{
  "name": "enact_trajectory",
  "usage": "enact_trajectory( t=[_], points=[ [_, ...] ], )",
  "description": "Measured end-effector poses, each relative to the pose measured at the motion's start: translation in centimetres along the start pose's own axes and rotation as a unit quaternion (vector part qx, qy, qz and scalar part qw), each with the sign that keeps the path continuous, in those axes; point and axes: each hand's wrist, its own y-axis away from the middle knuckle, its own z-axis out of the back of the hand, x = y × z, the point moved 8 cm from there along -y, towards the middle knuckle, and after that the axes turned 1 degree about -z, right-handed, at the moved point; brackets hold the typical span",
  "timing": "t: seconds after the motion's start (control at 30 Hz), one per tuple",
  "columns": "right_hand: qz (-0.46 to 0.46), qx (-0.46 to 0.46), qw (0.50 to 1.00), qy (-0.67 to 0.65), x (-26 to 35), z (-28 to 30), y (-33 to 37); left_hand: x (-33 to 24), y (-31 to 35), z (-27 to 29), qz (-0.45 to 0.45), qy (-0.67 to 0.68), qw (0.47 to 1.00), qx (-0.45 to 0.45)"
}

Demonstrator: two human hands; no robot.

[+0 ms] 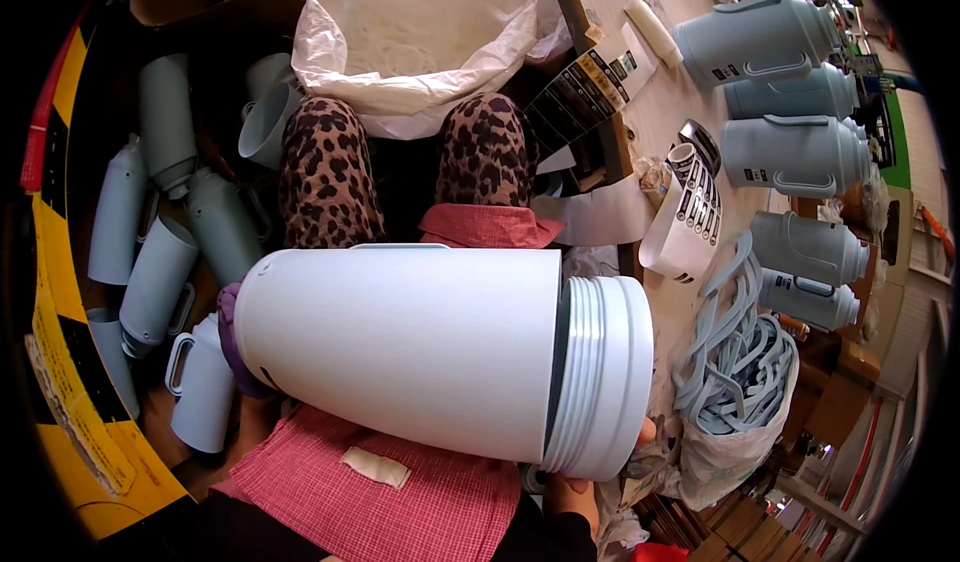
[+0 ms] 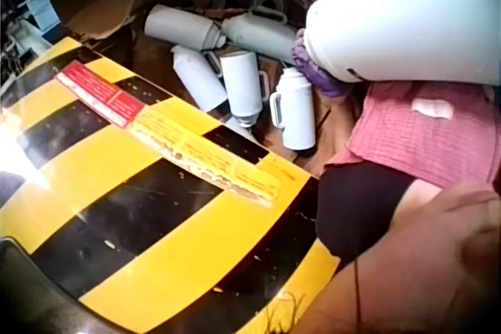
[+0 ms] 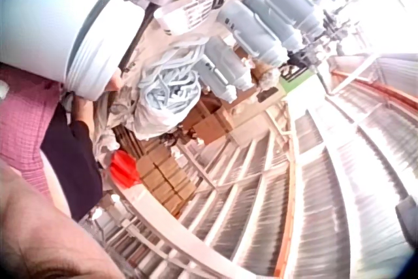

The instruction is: The person assembles thermos flasks by inserting sealing rings into flask necks, applying labels to the outer bodies, attaching plastic handles and base covers, and setting the flasks aside.

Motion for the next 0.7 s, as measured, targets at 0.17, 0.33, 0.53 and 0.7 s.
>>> enact_trajectory(
  t=[0.17, 0.33, 0.53, 0.7],
  points=[
    [0.018, 0.034, 0.999, -0.031, 1.0, -1.4, -0.6, -3.8, -0.3, -1.1, -0.117, -0.111, 0.987, 0.01],
    [0.063, 0.086, 0.99, -0.093, 3.3, -4.2, -2.2, -4.5, 0.1, -2.1, -0.189, -0.332, 0.923, 0.048],
    [0.165, 0.165, 0.954, -0.19, 7.2, -9.4, -4.8, -1.7, -2.0, -1.6, -0.154, -0.375, 0.912, 0.06],
    [0.302, 0.188, 0.923, -0.149, 8.5, -11.0, -6.3, -3.3, -3.9, -4.1, -0.117, 0.015, 0.979, 0.167]
  ],
)
